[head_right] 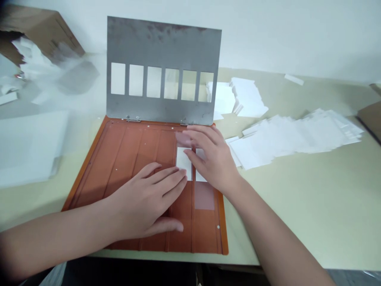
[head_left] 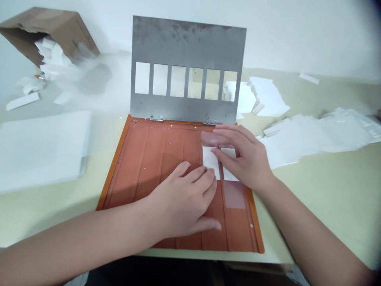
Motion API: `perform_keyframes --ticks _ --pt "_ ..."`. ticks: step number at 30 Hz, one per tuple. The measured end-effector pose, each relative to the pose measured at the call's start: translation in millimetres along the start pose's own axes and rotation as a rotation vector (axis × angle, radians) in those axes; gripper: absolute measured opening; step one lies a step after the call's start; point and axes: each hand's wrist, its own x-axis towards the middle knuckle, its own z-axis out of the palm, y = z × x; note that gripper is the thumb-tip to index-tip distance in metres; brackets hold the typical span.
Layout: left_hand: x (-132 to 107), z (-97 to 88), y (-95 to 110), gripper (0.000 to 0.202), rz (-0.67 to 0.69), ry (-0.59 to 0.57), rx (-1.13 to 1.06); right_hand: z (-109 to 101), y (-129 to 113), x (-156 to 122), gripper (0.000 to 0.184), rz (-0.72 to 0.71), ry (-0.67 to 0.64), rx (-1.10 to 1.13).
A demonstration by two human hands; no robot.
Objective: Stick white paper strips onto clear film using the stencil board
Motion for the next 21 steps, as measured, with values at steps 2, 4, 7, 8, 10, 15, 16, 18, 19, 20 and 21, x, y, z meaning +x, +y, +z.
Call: perform_keyframes --ticks 2,4,7,8,10,15,16,18,19,20,21 --pt "0.0 0.3 0.1 0.070 -0.003 0.000 -0.005 2.5 -0.6 0.9 0.031 0.014 0.048 0.066" --pt "-0.1 0.5 0.2 0.069 -0.008 0.000 -0.006 4.5 -0.5 1.2 0.028 0.013 0.066 0.083" --pt "0.1 0.3 0.6 0.069 -0.011 0.003 -0.007 4.9 0.3 1.3 0.014 -0.053 0.074 0.044" --pt "0.2 0.1 0.6 0.070 -0.011 0.002 -0.009 4.4 0.7 1.5 0.012 -0.079 0.073 0.031" --pt "0.5 -0.7 0.5 0.070 -0.014 -0.007 -0.015 2.8 1.3 1.8 0.011 -0.134 0.069 0.028" --pt "1.6 -2.1 -0.5 0.069 -0.020 -0.029 -0.022 -3.5 1.6 1.0 0.011 -0.218 0.007 0.071" --pt "1.7 -2.1 -0.6 0.069 -0.019 -0.028 -0.023 -4.9 1.6 0.6 0.012 -0.221 -0.020 0.070" --pt "2.0 -1.7 -0.7 0.070 -0.019 -0.025 -0.027 -7.1 1.8 -0.5 0.014 -0.222 -0.063 0.057" --pt "2.1 -1.5 -0.6 0.071 -0.021 -0.025 -0.029 -7.9 2.1 -1.1 0.014 -0.223 -0.076 0.050" --pt "2.1 -1.4 -0.5 0.071 -0.022 -0.026 -0.032 -8.4 2.6 -1.8 0.015 -0.228 -0.083 0.045" --pt "2.2 -1.3 -0.4 0.071 -0.024 -0.030 -0.033 -8.7 3.2 -2.4 0.015 -0.233 -0.087 0.043"
